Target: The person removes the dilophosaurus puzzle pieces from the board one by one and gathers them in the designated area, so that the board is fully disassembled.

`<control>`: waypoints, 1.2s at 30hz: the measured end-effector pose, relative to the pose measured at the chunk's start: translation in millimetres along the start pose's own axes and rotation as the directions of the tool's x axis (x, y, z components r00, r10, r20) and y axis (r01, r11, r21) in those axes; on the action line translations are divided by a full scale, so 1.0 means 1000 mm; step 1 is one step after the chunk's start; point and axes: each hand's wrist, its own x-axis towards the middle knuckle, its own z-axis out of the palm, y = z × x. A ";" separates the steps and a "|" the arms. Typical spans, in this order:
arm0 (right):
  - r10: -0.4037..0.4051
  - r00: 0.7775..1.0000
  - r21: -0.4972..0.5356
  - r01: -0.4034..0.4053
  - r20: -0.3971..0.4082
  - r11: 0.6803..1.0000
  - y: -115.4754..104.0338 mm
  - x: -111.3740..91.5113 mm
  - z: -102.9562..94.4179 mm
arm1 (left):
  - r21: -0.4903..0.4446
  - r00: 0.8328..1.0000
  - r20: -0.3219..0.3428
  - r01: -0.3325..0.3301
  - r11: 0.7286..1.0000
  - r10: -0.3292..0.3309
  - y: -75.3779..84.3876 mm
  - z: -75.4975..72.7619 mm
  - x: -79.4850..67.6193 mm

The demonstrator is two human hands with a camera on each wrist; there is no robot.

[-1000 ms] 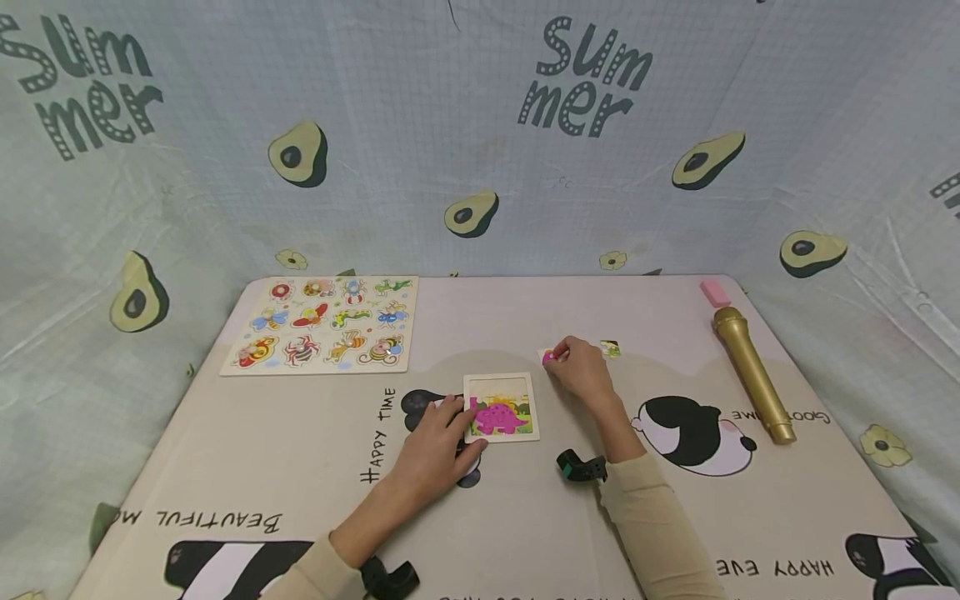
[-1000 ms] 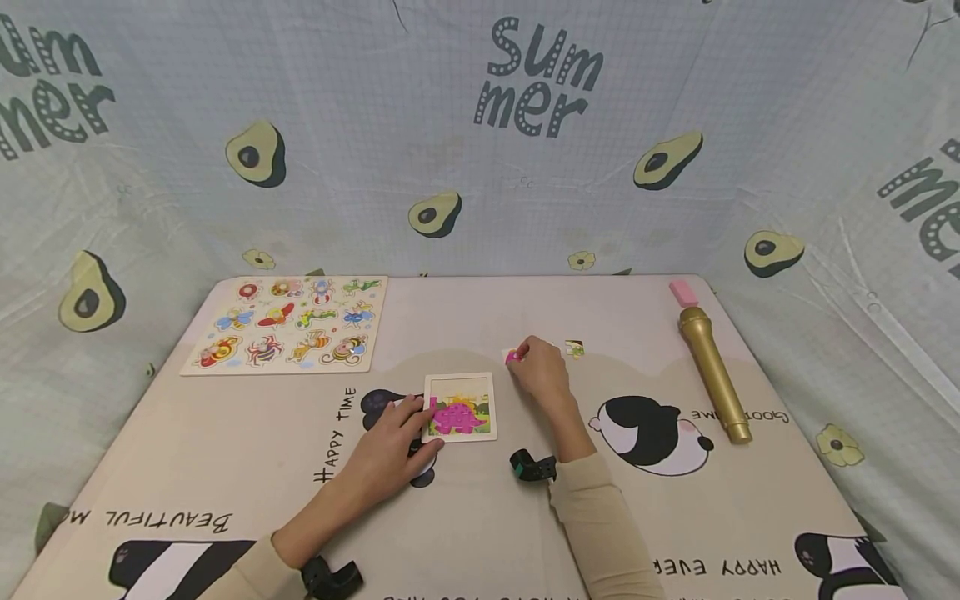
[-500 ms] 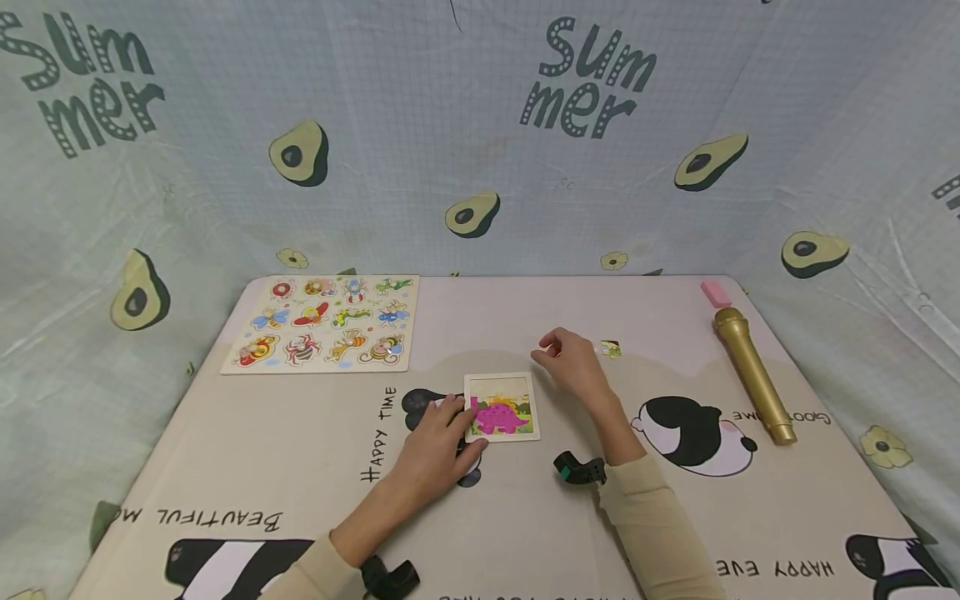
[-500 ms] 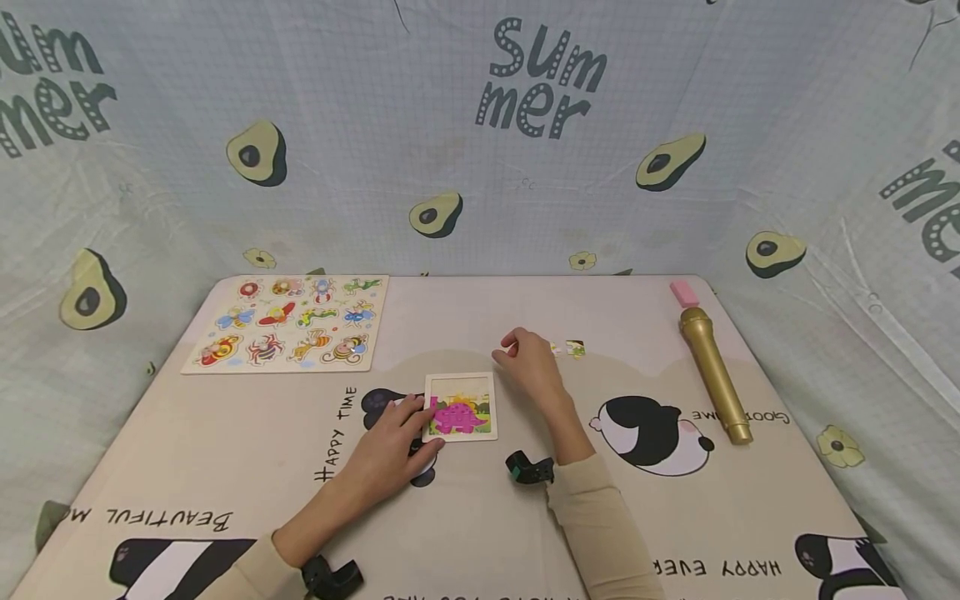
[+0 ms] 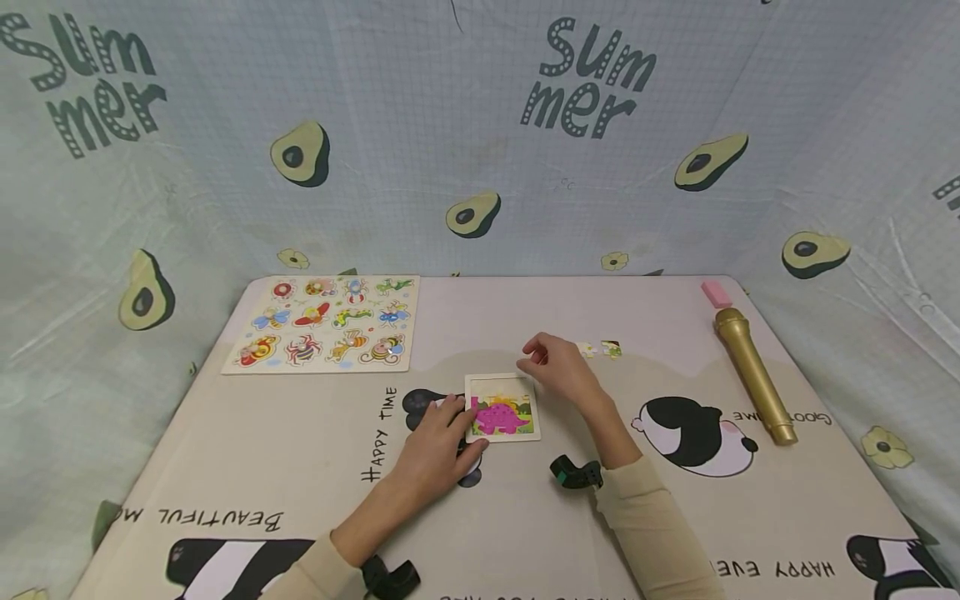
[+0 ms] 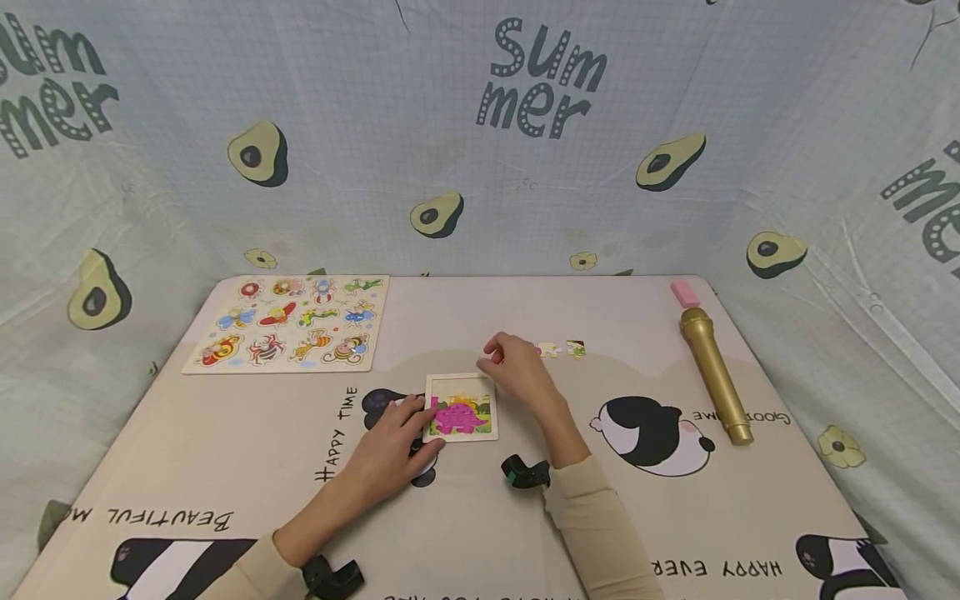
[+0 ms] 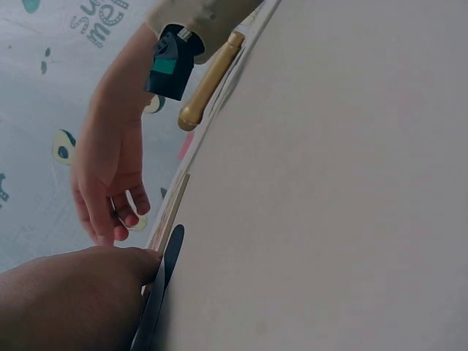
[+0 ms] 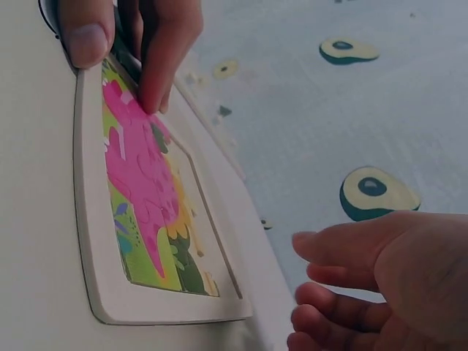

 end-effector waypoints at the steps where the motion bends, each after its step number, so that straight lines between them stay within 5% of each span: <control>1: -0.004 1.000 -0.003 0.004 0.016 1.000 0.000 0.000 0.000 | -0.002 1.000 0.000 0.000 1.000 0.000 0.000 0.000 0.000; 14: -0.028 0.993 -0.032 0.032 0.116 0.999 -0.006 -0.001 0.001 | -0.012 1.000 0.018 0.012 1.000 -0.012 0.001 -0.001 0.001; 36: -0.044 0.988 -0.042 0.050 0.149 0.998 -0.012 -0.002 0.001 | 0.006 1.000 0.023 0.016 1.000 -0.016 0.000 -0.001 0.002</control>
